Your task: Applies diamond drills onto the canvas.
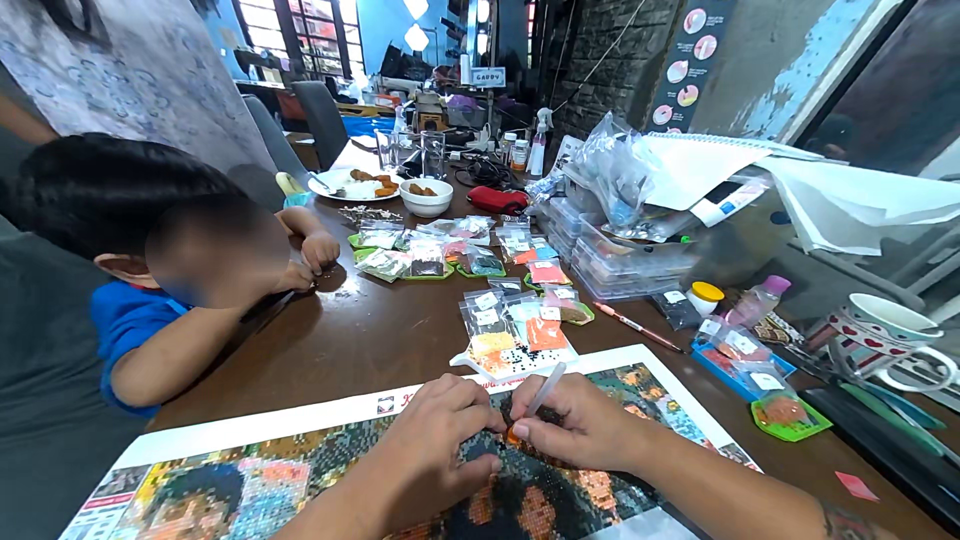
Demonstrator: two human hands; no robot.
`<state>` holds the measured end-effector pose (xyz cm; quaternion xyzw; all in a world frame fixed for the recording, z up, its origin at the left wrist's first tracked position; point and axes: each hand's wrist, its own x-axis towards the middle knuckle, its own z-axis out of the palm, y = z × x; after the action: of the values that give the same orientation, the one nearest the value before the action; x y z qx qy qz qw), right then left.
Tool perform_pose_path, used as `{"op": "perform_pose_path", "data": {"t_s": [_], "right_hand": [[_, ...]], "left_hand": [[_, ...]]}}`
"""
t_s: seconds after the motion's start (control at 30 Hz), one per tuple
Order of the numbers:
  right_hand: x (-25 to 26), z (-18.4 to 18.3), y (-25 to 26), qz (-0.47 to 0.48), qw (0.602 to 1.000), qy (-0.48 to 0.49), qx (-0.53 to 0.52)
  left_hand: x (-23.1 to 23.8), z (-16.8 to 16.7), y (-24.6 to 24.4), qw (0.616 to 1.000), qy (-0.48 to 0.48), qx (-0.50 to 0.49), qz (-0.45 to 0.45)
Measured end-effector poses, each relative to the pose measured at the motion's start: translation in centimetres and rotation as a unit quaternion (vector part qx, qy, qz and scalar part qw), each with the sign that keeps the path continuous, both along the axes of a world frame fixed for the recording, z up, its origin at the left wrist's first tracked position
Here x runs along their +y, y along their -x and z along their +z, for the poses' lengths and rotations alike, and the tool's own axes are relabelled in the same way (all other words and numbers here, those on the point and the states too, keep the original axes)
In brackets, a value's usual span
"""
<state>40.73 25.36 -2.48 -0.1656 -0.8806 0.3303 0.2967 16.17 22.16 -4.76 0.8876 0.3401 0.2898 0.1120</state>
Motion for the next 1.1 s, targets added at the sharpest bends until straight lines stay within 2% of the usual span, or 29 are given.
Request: {"op": "perform_pose_path", "data": {"t_s": [0.23,0.37,0.5,0.6,0.67,0.83,1.1], "right_hand": [[-0.1,0.0,0.2,-0.002,0.999,-0.038,-0.004],[0.0,0.3,0.0,-0.009,1.0,-0.008,0.008],[1.0,1.6,-1.0,-0.133,0.987,0.067,0.061],[2.5,1.8,-1.7,-0.243,0.96,0.107,0.09],[3.2,1.5,-2.0,-0.277,0.952,0.11,0.076],[4.1,0.5,-1.8,-0.27,0.96,0.073,0.027],[4.6,0.3,-1.8,-0.298,0.952,0.071,0.017]], "left_hand": [[0.1,0.2,-0.1,1.0,0.004,0.003,0.004],[0.2,-0.1,-0.1,1.0,-0.013,-0.002,0.001],[0.6,-0.8,0.0,0.996,-0.082,-0.01,-0.027],[0.4,-0.3,0.2,0.996,-0.078,0.007,-0.053],[0.3,0.0,0.3,0.995,-0.072,0.019,-0.059],[0.1,0.4,0.3,0.996,-0.059,0.03,-0.061],[-0.1,0.7,0.2,0.997,-0.039,0.035,-0.05]]}}
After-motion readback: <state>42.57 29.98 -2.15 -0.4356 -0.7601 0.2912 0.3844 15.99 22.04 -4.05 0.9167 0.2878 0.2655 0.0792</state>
